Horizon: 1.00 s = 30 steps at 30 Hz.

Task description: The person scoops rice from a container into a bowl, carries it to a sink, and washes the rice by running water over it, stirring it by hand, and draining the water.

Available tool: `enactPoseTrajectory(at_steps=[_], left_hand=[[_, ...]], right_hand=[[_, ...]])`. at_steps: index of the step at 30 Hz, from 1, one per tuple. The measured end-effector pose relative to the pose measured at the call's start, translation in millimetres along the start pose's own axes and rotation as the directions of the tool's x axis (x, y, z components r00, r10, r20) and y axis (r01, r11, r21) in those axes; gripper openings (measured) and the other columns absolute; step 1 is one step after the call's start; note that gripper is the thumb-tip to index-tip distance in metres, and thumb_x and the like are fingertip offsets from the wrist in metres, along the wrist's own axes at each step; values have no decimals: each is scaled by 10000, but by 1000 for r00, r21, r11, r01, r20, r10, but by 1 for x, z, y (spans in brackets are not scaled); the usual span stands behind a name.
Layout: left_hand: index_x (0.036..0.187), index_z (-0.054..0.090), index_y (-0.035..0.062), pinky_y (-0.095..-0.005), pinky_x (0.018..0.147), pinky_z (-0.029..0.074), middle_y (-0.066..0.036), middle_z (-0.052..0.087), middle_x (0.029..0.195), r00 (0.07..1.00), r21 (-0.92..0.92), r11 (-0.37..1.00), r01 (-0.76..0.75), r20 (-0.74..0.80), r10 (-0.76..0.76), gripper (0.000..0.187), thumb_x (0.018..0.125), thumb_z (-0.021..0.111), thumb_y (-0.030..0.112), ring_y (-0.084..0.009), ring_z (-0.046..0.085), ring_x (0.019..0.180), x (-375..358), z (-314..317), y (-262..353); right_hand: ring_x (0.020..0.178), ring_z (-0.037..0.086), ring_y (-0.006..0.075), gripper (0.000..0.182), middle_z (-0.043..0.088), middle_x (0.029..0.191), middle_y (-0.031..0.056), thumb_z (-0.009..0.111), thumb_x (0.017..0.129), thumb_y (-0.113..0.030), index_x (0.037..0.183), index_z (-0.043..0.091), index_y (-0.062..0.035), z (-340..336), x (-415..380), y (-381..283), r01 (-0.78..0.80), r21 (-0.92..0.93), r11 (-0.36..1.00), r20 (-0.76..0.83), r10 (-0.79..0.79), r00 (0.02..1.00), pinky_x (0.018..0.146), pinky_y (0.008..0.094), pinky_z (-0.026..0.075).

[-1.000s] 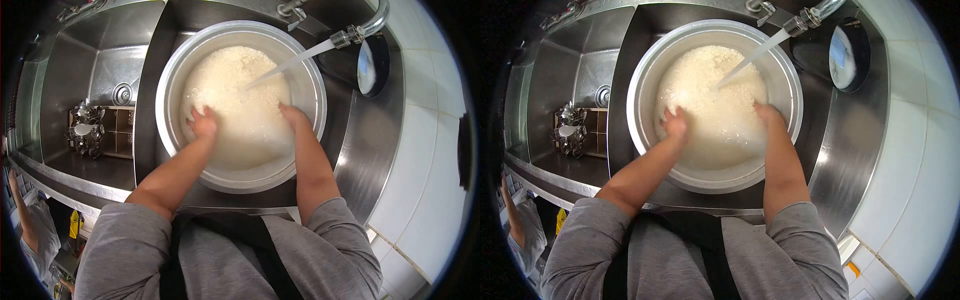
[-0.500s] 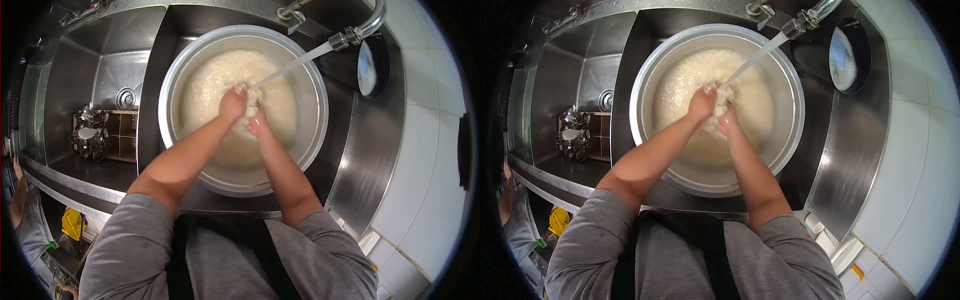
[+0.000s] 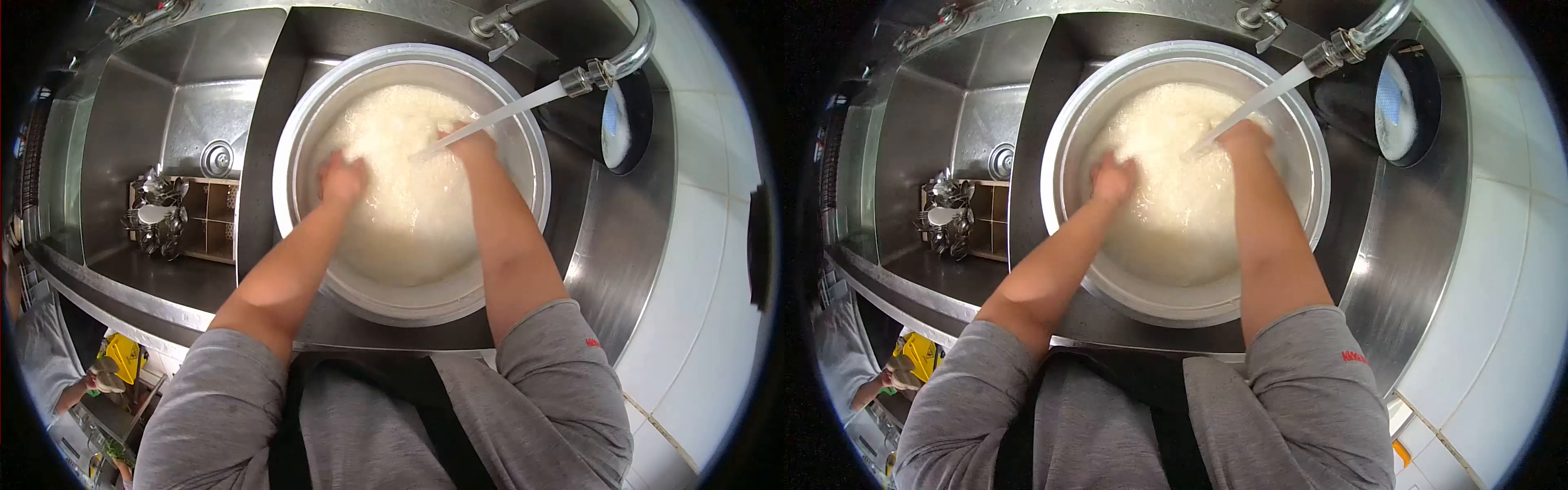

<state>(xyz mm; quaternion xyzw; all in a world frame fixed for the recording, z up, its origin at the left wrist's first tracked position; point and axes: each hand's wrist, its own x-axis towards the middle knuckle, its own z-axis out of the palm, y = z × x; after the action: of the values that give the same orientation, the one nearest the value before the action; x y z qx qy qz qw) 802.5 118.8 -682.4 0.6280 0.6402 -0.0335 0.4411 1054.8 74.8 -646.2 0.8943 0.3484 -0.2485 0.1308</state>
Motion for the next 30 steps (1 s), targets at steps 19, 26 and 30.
enactPoseTrajectory(at_steps=[19, 26, 30], left_hand=[[1311, 461, 52, -425, 980, 388, -181, 372, 1417, 930, -408, 913, 1, 336, 149, 553, 911, 478, 432, -330, 408, 1258, -42, 65, 8], [1319, 481, 229, -559, 968, 362, -165, 392, 1403, 868, 280, 825, -491, 72, 492, 474, 892, 489, 435, -334, 401, 1268, -5, 1, 79], [1386, 388, 164, -475, 1023, 349, -209, 423, 1371, 905, 339, 850, -402, 6, 426, 552, 923, 405, 466, -365, 399, 1268, 29, -3, 58]], right_hand=[[1192, 464, 291, 468, 517, 1266, 188, 524, 857, -294, 1264, 513, -64, 156, -93, 42, 663, 116, 740, 456, -632, 626, 1054, 409, 313], [1234, 440, 317, 502, 416, 1392, 133, 522, 858, -287, 1323, 463, -105, 110, -72, -74, 600, 106, 793, -74, -595, 800, 996, 443, 393], [1279, 423, 285, 522, 424, 1394, 139, 486, 870, -371, 1311, 468, -91, 58, -12, -69, 310, 51, 949, 191, -314, 930, 982, 495, 383]])
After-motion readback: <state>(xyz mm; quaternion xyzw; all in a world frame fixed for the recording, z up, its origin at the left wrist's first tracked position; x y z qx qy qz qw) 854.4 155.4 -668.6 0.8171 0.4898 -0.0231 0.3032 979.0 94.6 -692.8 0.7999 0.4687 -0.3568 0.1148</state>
